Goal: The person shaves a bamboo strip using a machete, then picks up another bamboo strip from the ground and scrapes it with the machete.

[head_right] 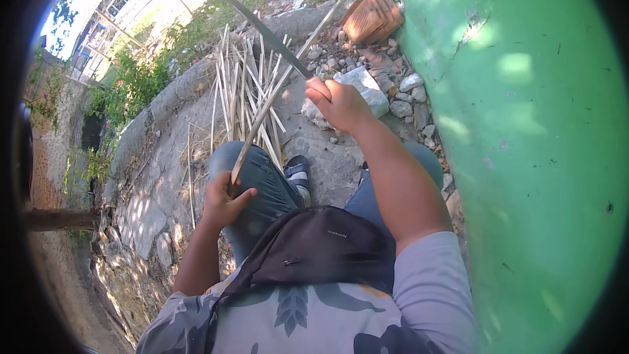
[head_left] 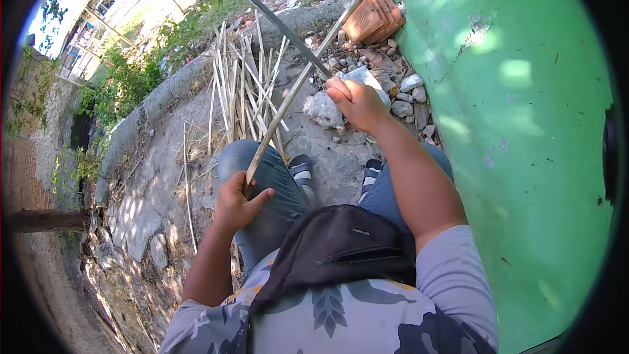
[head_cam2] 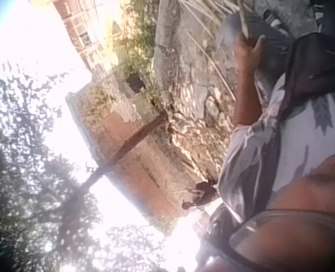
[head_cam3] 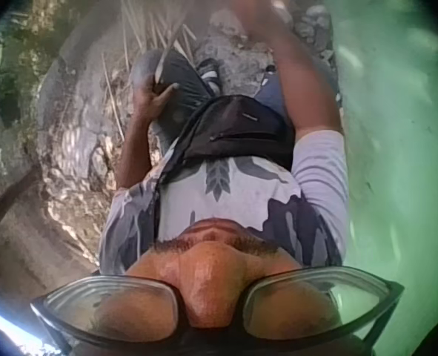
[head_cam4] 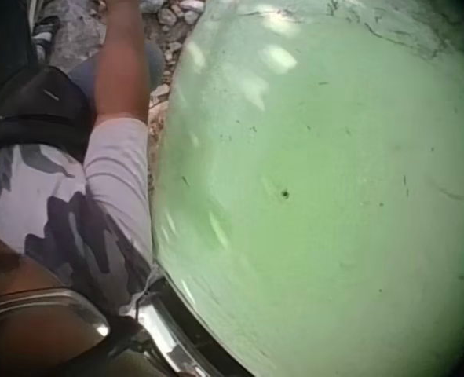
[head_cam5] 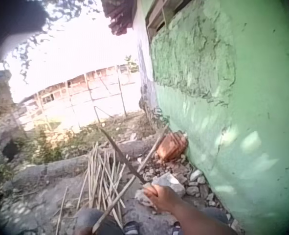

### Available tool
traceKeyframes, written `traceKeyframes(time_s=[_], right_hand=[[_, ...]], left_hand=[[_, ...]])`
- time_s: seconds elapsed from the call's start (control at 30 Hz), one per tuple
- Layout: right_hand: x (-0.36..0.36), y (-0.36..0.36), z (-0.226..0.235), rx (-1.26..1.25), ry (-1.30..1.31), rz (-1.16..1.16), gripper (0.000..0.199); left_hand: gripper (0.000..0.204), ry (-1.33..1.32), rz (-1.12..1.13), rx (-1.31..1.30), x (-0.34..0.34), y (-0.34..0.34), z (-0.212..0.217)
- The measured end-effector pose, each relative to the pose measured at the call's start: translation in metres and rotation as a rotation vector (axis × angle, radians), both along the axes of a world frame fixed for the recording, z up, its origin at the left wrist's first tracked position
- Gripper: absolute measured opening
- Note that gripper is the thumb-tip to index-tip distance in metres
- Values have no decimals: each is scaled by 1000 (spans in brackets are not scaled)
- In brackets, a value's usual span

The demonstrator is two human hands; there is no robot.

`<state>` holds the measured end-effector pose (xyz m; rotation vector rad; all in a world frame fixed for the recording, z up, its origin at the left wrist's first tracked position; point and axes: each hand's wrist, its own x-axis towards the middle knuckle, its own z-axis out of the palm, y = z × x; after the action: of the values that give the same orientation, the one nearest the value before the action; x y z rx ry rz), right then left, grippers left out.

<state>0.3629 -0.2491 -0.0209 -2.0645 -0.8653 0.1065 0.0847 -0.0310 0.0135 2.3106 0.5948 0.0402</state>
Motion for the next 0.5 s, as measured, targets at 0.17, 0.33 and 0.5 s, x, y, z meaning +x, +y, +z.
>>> traceKeyframes(time_s=[0.17,0.33,0.5], right_hand=[[-18,4,5,-198,-63,196,57],[-17,8,5,-256,-117,276,55],[9,-1,-17,121,25,-18,49]], left_hand=[[46,17,24,-11,2,0,4],[45,-1,35,-17,-1,1,1],[44,-20,-14,-40,1,1,-3]])
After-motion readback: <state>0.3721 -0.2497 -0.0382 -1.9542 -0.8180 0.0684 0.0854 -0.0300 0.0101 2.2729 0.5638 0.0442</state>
